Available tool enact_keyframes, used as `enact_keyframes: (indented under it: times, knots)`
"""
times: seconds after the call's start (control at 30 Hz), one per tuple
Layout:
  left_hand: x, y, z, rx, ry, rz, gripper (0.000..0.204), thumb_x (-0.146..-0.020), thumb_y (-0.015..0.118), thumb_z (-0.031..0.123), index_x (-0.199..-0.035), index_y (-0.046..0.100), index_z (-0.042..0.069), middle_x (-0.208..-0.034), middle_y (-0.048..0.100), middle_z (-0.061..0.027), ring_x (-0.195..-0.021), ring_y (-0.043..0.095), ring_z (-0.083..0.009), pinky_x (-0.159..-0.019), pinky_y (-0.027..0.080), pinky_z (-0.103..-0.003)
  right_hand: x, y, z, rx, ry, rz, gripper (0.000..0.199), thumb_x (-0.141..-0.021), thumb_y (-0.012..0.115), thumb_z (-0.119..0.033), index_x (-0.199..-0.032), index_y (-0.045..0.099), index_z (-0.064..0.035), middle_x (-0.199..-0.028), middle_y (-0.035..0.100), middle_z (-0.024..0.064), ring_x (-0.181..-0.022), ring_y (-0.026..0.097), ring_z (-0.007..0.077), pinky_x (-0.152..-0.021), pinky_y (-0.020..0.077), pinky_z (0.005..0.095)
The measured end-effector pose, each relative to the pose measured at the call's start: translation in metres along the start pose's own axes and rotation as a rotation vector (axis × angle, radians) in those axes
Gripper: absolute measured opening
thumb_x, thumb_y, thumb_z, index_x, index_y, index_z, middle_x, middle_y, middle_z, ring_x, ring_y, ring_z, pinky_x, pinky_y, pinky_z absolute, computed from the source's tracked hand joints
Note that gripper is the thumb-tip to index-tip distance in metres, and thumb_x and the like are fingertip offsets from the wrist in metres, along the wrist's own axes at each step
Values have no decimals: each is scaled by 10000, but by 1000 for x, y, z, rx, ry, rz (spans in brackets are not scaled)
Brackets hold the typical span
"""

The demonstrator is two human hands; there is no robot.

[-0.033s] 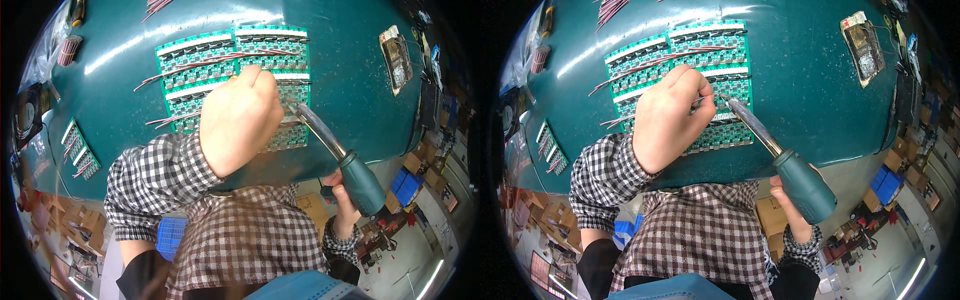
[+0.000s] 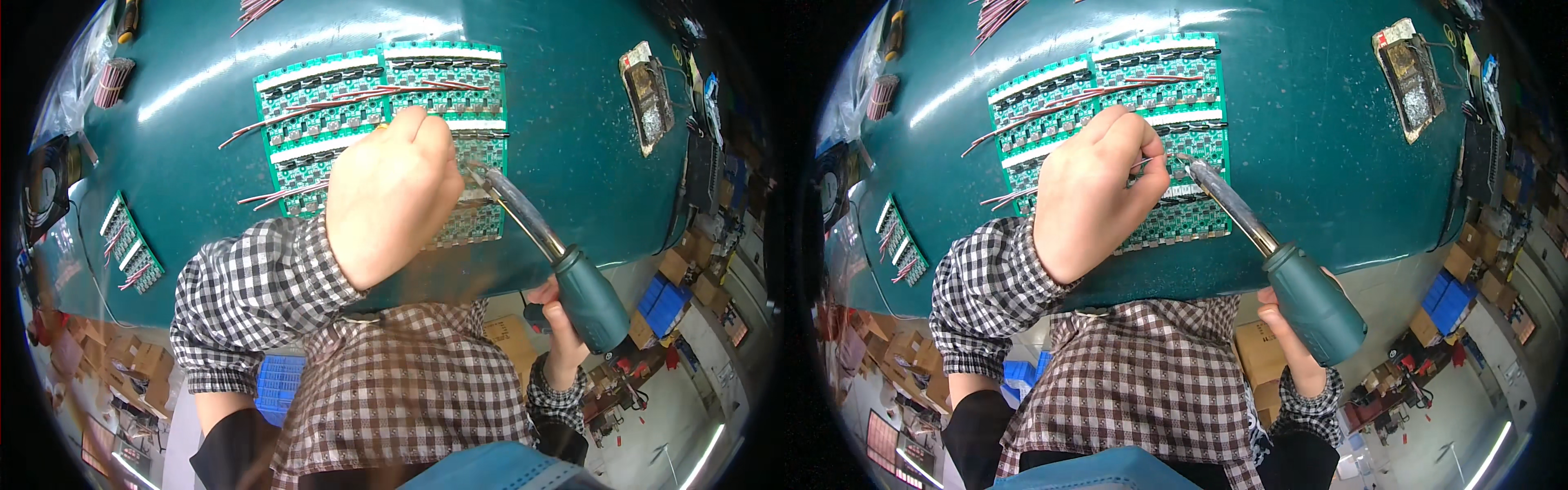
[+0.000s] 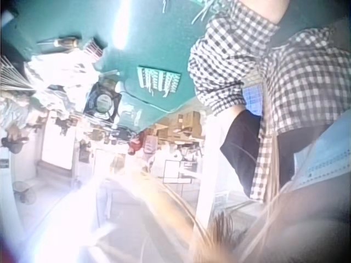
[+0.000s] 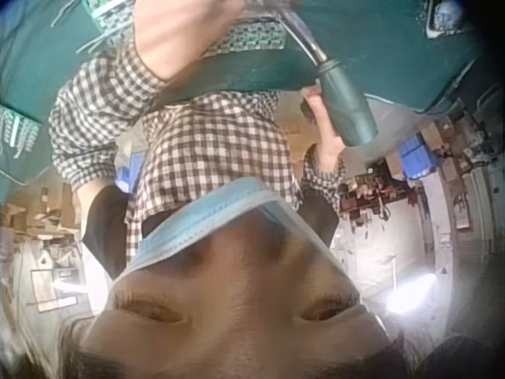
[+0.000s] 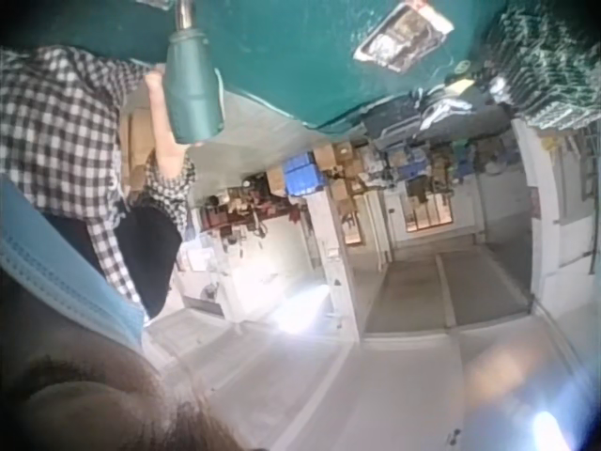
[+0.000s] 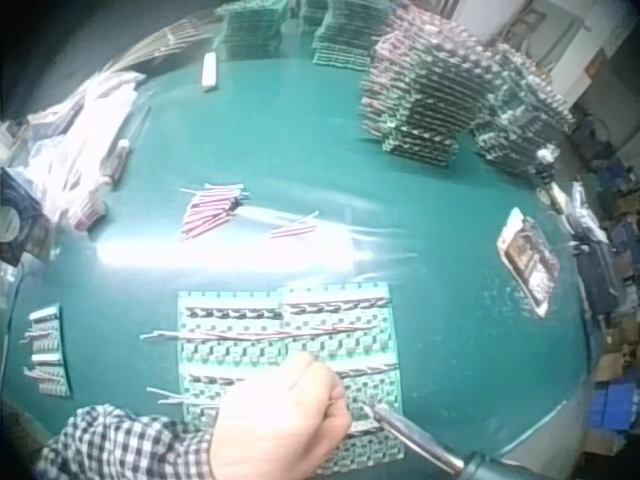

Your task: The person solders wires to a green circuit board using a soldering iron and solder wire. They repeatedly apply heat and solder to connection points on the board, occasionally adjusting the board's position on the workbench.

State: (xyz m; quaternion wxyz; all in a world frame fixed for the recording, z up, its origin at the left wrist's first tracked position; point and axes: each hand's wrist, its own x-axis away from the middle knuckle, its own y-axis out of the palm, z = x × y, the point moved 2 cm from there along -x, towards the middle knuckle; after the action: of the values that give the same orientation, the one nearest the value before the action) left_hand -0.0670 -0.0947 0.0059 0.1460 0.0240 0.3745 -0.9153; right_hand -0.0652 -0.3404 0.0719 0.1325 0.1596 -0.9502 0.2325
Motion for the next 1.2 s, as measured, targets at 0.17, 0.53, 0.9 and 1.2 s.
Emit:
enact_keyframes:
  times: [0.17, 0.53, 0.9, 1.2]
  knots:
    - [-5, -8, 8, -87, 141, -51, 161, -693, 663, -2, -768, 534, 56, -737, 557, -79, -583, 556, -255, -507, 442, -340, 1, -1, 3, 1, -30, -5, 424, -804, 689, -159, -1111, 557, 102, -784, 605, 119, -707, 603, 210, -681, 500, 345]
    - [-1, -1, 0, 13, 1, -2, 163, -689, 663, -3, -767, 533, 56, -740, 558, -84, -600, 563, -269, -518, 449, -348, -1, 0, 1, 3, -60, -9, 409, -792, 688, -116, -1105, 554, 109, -789, 605, 124, -710, 597, 210, -686, 491, 341]
    - [0, 2, -1, -5, 29, 33, 163, -688, 661, 1, -767, 529, 55, -735, 555, -83, -613, 567, -274, -527, 456, -354, 0, -13, 9, 106, -39, -141, 570, -738, 789, -58, -1199, 472, 50, -870, 657, 113, -791, 649, 179, -745, 525, 316]
    - [0, 1, 0, 13, 18, 21, 167, -684, 661, -1, -766, 527, 54, -732, 553, -85, -614, 566, -273, -526, 454, -352, 5, -11, 12, 16, 40, -59, 630, -733, 791, -47, -1237, 426, 51, -888, 657, 131, -808, 655, 194, -751, 531, 330]
